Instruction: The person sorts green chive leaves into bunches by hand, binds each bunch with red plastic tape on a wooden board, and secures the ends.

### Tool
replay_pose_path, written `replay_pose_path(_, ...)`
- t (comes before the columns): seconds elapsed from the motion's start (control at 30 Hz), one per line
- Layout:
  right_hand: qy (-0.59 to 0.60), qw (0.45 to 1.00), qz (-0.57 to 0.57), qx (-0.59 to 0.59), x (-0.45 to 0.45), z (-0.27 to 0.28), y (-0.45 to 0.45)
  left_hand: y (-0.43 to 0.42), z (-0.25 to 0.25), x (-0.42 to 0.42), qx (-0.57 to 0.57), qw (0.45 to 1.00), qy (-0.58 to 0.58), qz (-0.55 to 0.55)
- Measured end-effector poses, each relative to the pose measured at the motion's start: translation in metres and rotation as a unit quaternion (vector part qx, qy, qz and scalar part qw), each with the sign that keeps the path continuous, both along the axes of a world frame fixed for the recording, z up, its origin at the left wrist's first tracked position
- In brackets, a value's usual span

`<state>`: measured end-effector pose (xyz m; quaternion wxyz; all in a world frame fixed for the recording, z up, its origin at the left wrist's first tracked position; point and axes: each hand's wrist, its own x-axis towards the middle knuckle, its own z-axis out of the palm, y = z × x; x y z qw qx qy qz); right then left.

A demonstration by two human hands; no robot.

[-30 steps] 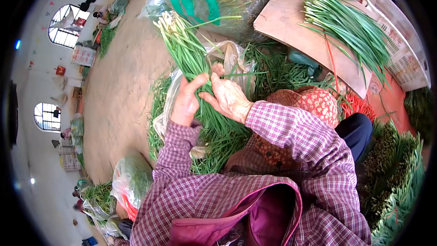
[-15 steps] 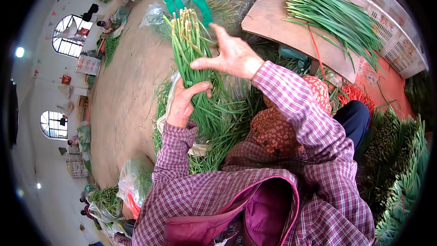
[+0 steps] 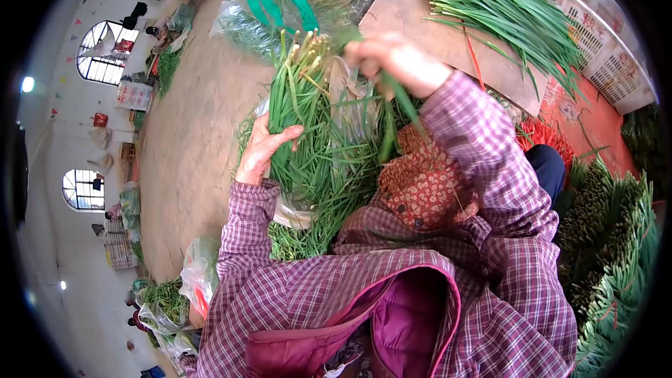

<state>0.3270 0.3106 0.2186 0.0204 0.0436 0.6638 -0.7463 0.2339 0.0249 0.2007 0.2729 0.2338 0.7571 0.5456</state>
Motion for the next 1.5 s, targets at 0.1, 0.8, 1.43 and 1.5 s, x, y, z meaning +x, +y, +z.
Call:
replay_pose_path(0.1,0.091,0.995,-0.048,-0.002,0.004,-0.006,0.043,-0.018,-0.021,-0.008,-0.036,0.995,0.081,0.046)
replay_pose_path(0.8,0.254,0.8,-0.199,0.505,-0.032,-0.057,-0.017,0.008,-0.022,0.019,-0.123,0.905,0.393,0.104)
replay_pose_path(1.43,0.196,0.844,-0.203,0.456,-0.036,-0.031,-0.074,0.01,-0.018,0.015,-0.194,0.825,0.507,0.154)
replay_pose_path(1.5,0.132,0.895,-0.168,0.391,-0.038,-0.033,-0.072,0.01,-0.019,0.013,-0.199,0.82,0.516,0.147)
